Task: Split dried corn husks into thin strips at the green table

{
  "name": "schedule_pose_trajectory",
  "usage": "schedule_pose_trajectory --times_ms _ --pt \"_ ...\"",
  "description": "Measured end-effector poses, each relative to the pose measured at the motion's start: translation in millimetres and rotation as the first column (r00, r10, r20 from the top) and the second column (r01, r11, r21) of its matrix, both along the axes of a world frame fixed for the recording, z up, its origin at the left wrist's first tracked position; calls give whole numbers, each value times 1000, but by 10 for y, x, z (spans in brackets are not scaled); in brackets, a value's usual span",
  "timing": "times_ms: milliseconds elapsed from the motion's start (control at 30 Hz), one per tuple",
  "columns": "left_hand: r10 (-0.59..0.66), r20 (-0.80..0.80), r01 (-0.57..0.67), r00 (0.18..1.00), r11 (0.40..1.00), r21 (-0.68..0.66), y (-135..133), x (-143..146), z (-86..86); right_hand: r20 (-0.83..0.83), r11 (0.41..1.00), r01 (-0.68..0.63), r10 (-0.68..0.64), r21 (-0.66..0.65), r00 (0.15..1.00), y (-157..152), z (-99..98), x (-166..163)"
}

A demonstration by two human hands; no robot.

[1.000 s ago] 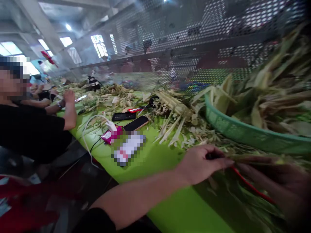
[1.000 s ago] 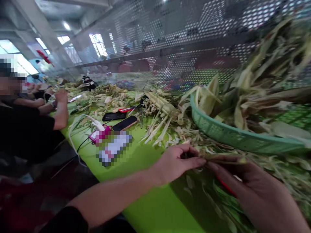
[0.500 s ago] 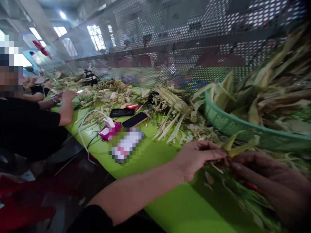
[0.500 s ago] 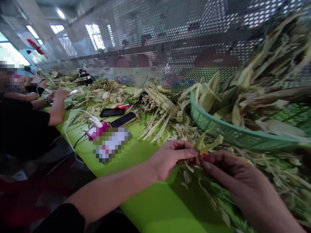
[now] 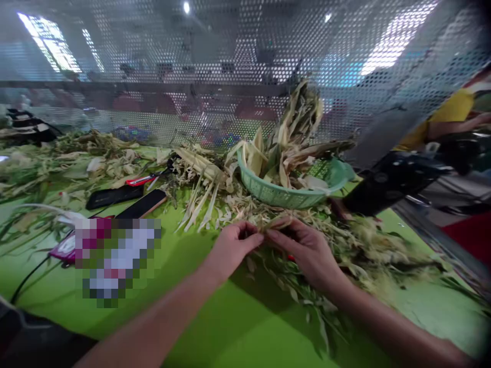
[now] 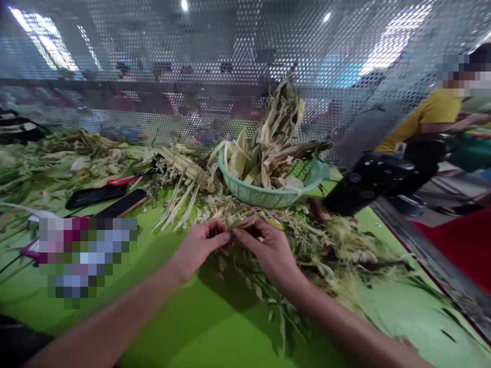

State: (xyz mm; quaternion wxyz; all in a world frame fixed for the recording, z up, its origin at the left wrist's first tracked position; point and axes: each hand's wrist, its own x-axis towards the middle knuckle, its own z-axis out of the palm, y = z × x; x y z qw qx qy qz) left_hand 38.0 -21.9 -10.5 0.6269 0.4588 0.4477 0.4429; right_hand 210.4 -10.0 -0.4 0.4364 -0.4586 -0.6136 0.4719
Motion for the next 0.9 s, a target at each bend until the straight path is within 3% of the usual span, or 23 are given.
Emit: schedule_pose_trajectory --times_ms 100,300,433,667,800,900 --pt "9 33 -9 999 1000 10 -3 12 0 -47 1000 -1 0 -13 999 16 2 -5" --pt "52 238 -41 970 998 -53 -23 56 57 -145 977 -83 55 -197 988 18 64 -42" --pt "-3 277 18 961 999 -51 -13 16 33 -203 969 -116 71 -220 977 9 62 -49" --pt "-26 56 22 998 998 61 11 -18 -43 -138 993 -22 6 -114 990 5 55 -44" --pt "32 96 -34 995 999 20 8 8 -41 16 1000 22 -22 15 1000 -9 75 -41" --pt "87 206 -73 975 995 -72 7 28 -48 144 986 -19 -5 165 990 -31 79 -37"
